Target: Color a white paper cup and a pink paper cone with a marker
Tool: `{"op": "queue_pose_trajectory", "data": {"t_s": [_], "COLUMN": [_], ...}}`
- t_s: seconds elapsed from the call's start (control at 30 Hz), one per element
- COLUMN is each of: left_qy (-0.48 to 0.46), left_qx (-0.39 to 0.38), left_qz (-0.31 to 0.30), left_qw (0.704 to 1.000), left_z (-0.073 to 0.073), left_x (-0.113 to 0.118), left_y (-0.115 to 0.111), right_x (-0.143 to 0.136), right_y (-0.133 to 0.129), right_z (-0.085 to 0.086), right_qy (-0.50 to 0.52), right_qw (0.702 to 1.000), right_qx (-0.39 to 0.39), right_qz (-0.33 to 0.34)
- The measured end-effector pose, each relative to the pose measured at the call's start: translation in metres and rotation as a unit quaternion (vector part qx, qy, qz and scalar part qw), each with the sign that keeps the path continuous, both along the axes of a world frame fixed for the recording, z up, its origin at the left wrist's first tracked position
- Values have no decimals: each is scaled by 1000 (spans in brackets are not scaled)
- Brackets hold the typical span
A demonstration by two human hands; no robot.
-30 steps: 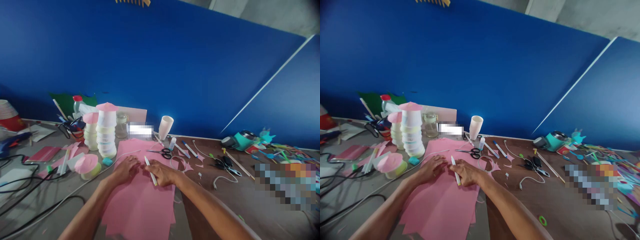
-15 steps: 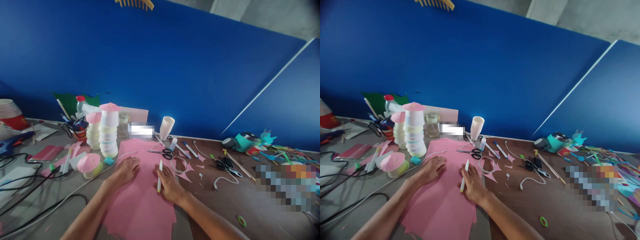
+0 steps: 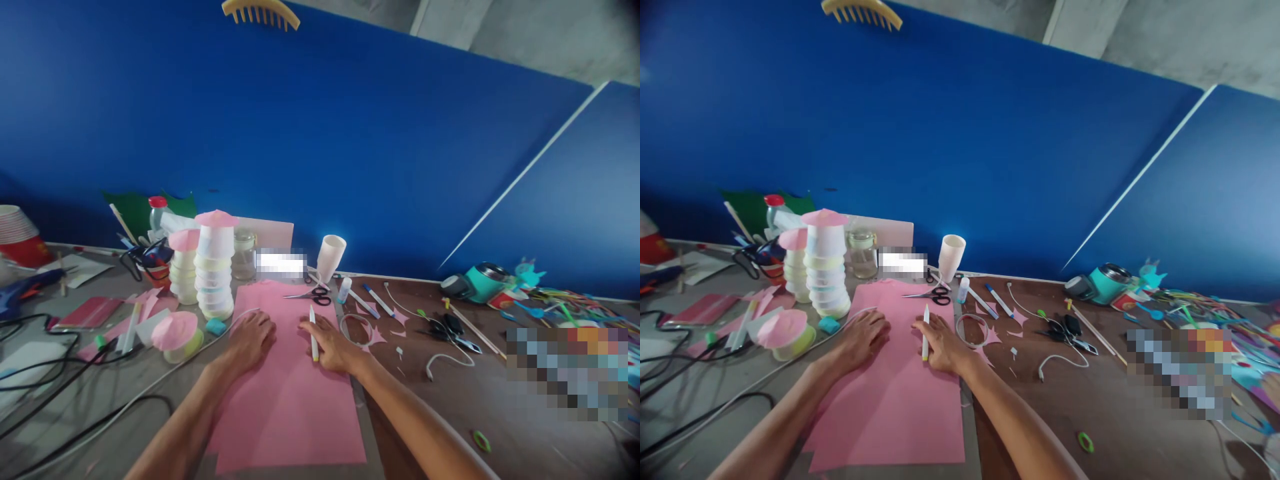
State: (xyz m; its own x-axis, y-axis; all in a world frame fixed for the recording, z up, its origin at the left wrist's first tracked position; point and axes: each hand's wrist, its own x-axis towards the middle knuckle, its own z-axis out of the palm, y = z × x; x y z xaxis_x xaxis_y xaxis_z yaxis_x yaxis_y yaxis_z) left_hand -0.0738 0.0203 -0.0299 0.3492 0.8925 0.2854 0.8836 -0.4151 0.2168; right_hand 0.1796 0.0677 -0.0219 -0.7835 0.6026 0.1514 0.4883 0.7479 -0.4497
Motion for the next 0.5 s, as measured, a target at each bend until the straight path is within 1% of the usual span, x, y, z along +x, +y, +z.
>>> {"op": "queue_pose_trajectory", "data": {"t_s": [0.13,0.27,0.4,0.5], "left_qy": [6,16,20,8], "left_qx": [-17,-26,-24,-14], "left_qz": [10,18,38,45], "left_qw": [1000,999,999,999], "left_z": [3,4,0,-3], "left_x": [1,3,3,3], "left_y": [-2,-3,-4,-5], "right_x": [-2,0,6,9], "right_y": [0,-16,-39,-47], "right_z": [2,9,16,15], "right_qy": [2,23,44,58], "right_qw": [999,995,995,996], "right_qx": [45,85,80,72], "right_qz": [-19,-53,-32,-22]}}
